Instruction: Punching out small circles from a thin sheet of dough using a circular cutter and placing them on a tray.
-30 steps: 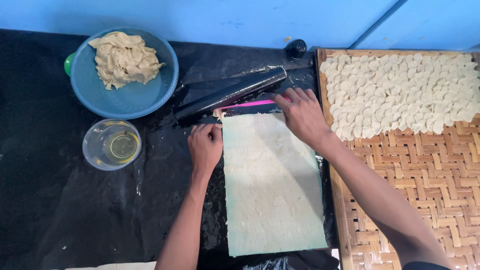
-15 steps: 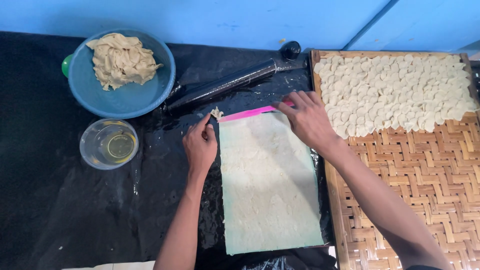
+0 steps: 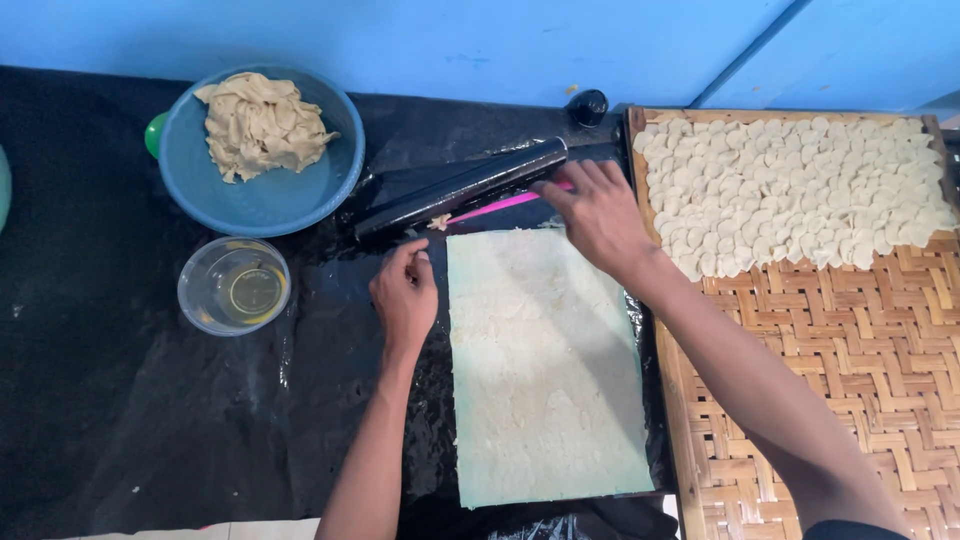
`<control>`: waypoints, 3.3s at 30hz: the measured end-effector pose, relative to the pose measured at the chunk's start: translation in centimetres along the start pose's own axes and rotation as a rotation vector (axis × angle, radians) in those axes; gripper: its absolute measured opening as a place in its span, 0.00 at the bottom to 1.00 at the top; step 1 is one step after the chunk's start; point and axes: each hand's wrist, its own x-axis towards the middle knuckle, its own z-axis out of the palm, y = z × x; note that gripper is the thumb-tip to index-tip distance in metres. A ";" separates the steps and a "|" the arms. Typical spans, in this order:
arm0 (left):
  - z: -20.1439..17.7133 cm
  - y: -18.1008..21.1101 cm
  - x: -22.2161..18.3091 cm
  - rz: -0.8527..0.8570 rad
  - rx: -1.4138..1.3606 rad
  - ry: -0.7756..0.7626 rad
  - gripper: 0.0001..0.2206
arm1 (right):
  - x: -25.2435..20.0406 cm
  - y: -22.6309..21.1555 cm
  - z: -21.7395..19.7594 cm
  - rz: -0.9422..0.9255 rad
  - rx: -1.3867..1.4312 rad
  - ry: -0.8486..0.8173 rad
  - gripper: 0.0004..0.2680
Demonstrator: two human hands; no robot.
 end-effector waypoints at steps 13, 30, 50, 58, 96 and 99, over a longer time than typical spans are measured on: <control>0.3 2.0 -0.2 -0.027 -0.084 -0.167 0.11 | -8.6 5.0 -3.5 0.443 0.310 0.041 0.08; -1.4 1.2 -7.5 -0.248 -0.796 -0.329 0.29 | -8.5 14.1 0.7 0.577 0.199 -0.584 0.14; -1.3 -0.9 -7.6 -0.250 -0.839 -0.386 0.29 | -6.3 10.2 1.9 0.666 0.288 -0.678 0.13; -1.5 -0.8 -7.7 -0.208 -0.826 -0.393 0.30 | -1.9 3.2 2.2 0.475 0.305 -0.485 0.12; -1.7 0.0 -7.3 -0.207 -0.879 -0.416 0.28 | 6.0 -4.0 -1.3 0.283 0.344 -0.427 0.13; -1.8 0.1 -7.4 -0.172 -0.911 -0.415 0.28 | 6.8 -3.5 0.2 0.237 0.335 -0.496 0.14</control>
